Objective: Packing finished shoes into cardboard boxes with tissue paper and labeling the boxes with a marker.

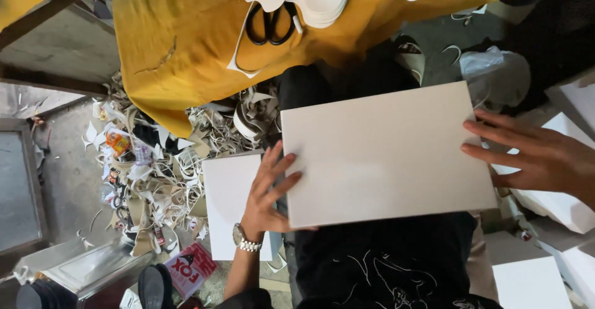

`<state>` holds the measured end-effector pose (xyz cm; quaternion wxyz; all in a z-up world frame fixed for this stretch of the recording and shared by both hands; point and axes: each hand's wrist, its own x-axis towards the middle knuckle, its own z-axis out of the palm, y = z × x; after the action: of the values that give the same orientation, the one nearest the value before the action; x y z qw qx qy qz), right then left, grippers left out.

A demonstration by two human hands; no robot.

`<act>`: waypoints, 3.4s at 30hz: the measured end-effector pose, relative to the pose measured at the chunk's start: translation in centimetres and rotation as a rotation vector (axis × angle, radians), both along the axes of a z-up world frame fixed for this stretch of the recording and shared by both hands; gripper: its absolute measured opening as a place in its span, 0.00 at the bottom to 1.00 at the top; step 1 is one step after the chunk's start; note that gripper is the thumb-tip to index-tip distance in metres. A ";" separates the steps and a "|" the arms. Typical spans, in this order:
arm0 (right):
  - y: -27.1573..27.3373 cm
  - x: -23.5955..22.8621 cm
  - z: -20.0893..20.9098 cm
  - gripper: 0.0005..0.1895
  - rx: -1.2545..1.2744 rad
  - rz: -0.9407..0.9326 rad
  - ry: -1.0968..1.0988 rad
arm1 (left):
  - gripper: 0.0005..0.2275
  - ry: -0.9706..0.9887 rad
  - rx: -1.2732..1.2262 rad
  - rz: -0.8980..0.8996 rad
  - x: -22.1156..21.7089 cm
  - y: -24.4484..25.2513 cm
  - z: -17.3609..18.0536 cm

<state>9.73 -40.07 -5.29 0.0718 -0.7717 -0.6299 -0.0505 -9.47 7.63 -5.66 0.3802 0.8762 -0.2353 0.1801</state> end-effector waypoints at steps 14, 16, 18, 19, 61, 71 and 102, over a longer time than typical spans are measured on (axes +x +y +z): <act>2.6 7.6 -12.2 0.29 1.074 -0.834 0.412 | 0.20 0.154 -0.570 0.449 13.5 -0.4 1.5; 7.3 7.6 -6.5 0.26 1.069 -0.835 0.524 | 0.20 0.233 -0.621 0.509 14.8 -0.6 2.6; 10.5 7.7 -2.7 0.23 1.063 -0.836 0.639 | 0.21 0.315 -0.669 0.568 15.8 -0.7 4.2; 11.4 7.7 -1.7 0.13 1.107 -0.820 0.788 | 0.14 0.467 -0.757 0.524 16.0 -0.7 5.2; 13.7 -2.7 4.6 0.24 0.570 -0.374 0.381 | 0.18 0.220 -0.349 0.479 8.8 -4.4 4.0; 15.1 -4.7 5.6 0.20 0.690 -0.410 0.361 | 0.23 0.305 -0.323 0.475 7.9 -4.5 3.8; 6.2 1.3 -10.7 0.09 1.029 -0.737 -0.453 | 0.54 0.424 -0.998 -0.064 6.0 -4.8 7.9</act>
<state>11.03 -33.85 -16.03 0.2747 -0.7740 -0.2202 -0.5262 -3.42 2.78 2.28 0.7946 0.5986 -0.0659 0.0778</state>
